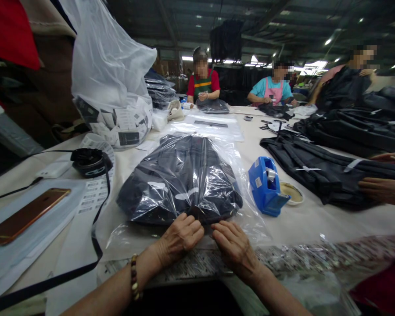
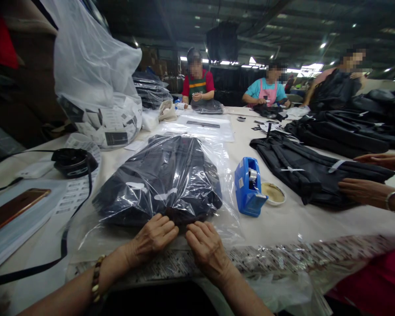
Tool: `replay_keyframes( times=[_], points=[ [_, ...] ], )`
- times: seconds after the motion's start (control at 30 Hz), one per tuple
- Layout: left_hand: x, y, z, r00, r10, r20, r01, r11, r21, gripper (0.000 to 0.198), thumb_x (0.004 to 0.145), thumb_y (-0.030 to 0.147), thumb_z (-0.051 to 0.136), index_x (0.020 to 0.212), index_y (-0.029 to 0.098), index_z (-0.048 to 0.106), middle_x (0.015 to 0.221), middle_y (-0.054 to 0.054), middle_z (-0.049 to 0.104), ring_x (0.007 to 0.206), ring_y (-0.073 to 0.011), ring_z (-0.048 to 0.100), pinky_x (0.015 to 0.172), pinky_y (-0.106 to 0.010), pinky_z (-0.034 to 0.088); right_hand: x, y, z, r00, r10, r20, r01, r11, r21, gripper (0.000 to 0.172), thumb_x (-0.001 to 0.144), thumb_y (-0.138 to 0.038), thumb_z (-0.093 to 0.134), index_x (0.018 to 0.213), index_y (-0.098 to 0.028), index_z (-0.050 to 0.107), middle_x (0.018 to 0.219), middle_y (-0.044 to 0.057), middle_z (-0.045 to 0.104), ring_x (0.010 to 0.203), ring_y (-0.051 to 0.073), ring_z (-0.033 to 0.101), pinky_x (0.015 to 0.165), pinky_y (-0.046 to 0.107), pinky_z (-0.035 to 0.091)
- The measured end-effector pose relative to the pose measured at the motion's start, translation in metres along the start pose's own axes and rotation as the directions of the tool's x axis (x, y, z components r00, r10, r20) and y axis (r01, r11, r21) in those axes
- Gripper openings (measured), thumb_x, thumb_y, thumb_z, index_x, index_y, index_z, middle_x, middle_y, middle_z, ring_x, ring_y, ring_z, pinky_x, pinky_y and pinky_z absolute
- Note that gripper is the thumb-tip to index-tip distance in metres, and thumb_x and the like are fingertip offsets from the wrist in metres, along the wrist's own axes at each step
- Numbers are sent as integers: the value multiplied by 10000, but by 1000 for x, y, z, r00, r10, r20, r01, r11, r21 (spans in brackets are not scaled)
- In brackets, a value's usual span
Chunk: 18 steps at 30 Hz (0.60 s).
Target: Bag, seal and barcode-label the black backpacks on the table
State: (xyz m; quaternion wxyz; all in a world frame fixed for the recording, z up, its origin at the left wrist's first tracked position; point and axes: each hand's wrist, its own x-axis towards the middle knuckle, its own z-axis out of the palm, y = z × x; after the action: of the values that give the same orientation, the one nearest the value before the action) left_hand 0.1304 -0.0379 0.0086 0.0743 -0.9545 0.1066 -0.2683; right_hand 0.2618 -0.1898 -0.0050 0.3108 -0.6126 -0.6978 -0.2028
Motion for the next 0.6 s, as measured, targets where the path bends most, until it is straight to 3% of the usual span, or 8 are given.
replay_keyframes(
  times=[0.1,0.23,0.4,0.6],
  points=[
    [1,2,-4,996,-61,70,64,997,-39,220,896,144,336,713,179,453,662,-12,472,614,-166,403,585,-318,298,6,2,1,998,70,2,-70,996,59,255,900,-80,330,848,-146,571,800,55,626,776,151,531,714,277,425],
    [4,6,-7,989,-114,96,119,992,-40,294,886,407,400,712,181,471,678,-32,501,641,-193,432,591,-339,318,9,1,3,986,167,-13,-167,986,15,235,906,-130,379,747,-163,549,646,25,540,634,148,477,605,268,372],
    [7,8,-1,985,-174,-15,174,985,5,282,914,190,367,642,188,443,607,-7,470,583,-168,397,554,-311,263,12,7,1,975,222,-7,-222,973,-57,231,917,-231,437,720,-179,546,605,3,519,589,144,461,587,275,314],
    [6,8,4,976,-214,-51,212,977,-29,299,922,201,372,635,181,455,595,-4,455,591,-160,385,575,-296,267,7,25,-23,980,160,114,-153,986,-71,198,919,-222,409,800,-174,561,629,-1,556,614,142,481,655,290,304]
  ],
)
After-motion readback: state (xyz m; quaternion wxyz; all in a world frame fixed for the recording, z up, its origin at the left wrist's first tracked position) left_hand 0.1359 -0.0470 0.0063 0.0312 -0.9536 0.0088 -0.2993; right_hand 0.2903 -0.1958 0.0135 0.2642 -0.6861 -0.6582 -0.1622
